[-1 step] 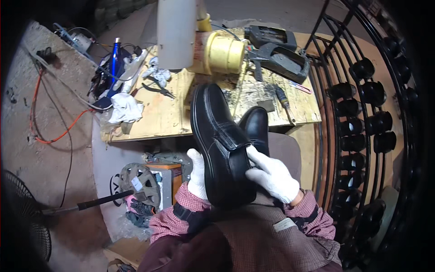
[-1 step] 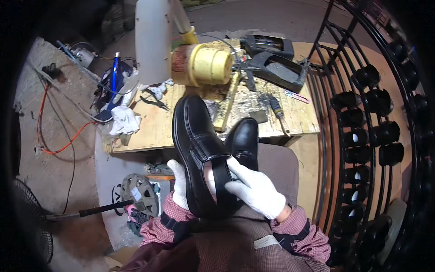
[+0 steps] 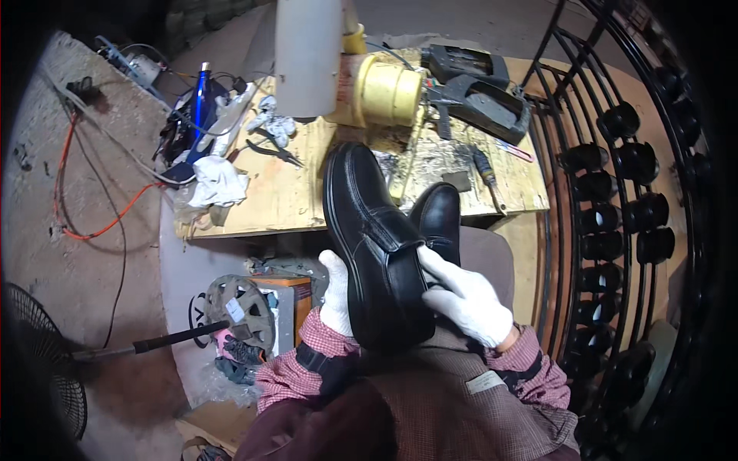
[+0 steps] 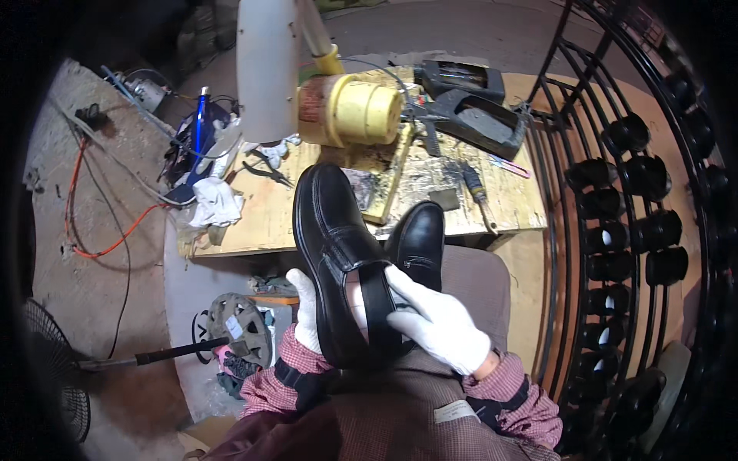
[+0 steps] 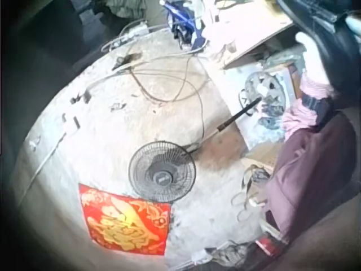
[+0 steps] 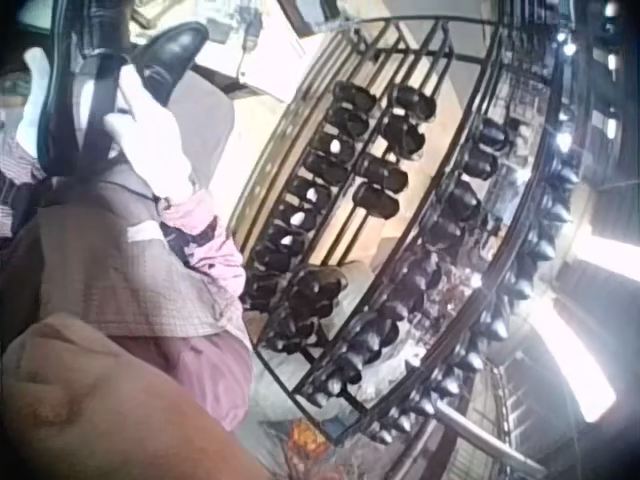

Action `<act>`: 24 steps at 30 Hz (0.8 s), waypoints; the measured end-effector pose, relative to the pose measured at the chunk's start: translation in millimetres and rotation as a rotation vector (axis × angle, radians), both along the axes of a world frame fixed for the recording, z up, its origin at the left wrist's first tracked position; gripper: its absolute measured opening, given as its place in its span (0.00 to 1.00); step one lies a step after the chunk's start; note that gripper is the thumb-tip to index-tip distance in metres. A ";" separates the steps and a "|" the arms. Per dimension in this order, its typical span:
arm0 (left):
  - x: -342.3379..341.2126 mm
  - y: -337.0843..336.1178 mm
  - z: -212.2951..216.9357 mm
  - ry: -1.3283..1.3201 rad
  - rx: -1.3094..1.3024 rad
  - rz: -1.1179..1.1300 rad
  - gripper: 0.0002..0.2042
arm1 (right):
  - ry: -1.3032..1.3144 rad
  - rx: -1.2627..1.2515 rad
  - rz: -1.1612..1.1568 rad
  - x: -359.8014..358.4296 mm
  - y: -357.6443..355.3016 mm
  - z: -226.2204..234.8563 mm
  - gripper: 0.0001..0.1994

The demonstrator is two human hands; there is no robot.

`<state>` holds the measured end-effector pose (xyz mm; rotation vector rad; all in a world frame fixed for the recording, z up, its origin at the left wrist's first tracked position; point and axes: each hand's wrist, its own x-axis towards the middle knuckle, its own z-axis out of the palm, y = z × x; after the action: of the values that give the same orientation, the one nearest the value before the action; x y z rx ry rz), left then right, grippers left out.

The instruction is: The recorder is brushing and polishing black leather loafers before placing them onto a storage rack.

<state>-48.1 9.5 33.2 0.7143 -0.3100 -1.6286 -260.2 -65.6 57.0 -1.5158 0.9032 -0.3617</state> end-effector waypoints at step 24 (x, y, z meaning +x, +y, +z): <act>109.2 -63.0 -3.4 0.091 -0.165 0.413 0.39 | -0.028 -0.002 -0.603 -67.0 28.1 -33.1 0.29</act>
<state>61.2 -53.4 29.8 0.5348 -0.2111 -1.2229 -327.2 -37.5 23.9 -1.2105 1.3300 -0.8145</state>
